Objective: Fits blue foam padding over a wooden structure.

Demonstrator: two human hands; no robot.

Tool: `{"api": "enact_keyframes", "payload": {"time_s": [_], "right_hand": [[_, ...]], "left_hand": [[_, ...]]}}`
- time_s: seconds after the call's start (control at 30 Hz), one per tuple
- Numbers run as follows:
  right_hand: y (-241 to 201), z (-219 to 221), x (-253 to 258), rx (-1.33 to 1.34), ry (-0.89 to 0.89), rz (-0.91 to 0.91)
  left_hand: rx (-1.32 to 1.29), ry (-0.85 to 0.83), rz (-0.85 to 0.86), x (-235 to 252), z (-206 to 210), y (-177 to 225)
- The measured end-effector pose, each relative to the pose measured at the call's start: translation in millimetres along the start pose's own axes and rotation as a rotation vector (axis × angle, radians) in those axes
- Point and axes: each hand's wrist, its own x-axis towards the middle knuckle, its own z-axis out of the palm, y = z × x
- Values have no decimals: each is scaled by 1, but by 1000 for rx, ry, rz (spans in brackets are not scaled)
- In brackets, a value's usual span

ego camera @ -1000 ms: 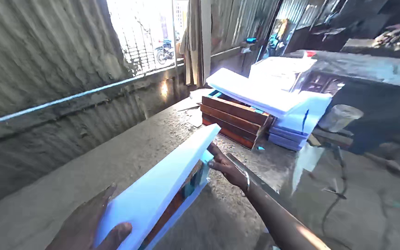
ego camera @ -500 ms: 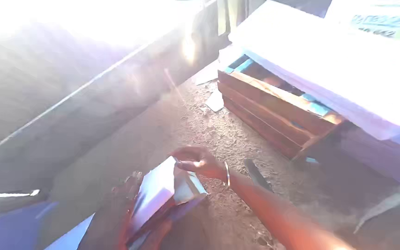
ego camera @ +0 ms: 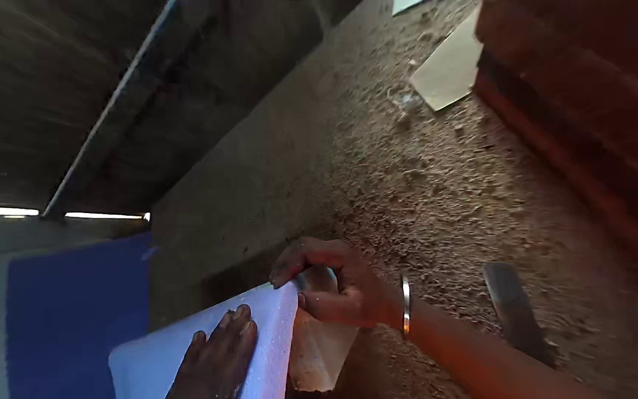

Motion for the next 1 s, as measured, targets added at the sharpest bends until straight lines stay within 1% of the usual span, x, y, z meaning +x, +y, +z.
{"api": "enact_keyframes", "payload": {"time_s": [0.13, 0.23, 0.3, 0.37, 0.4, 0.5, 0.57, 0.67, 0.8, 1.0], "right_hand": [[8, -2, -5, 110, -39, -4], [6, -4, -3, 85, -51, -22], [6, -2, -2, 55, -32, -31], [7, 0, -3, 34, 11, -28], [8, 0, -4, 30, 26, -27], [9, 0, -6, 25, 59, -17], [10, 0, -9, 43, 82, -9], [9, -2, -11, 63, 85, 9], [7, -2, -12, 57, 87, 49], [5, 1, -12, 26, 79, 66]], "left_hand": [[-1, 38, -68, 4, 5, -2], [2, 83, -115, 7, 10, -3], [35, 95, -175, 15, 12, 7], [57, 176, -261, 38, 18, 28], [76, 186, -275, 42, 21, 30], [217, 117, -202, 33, 24, 17], [184, 63, -183, 29, 26, 19], [195, 100, -158, 16, 41, 9], [263, 144, -148, 17, 51, 9], [481, 216, -123, 15, 68, 6]]}}
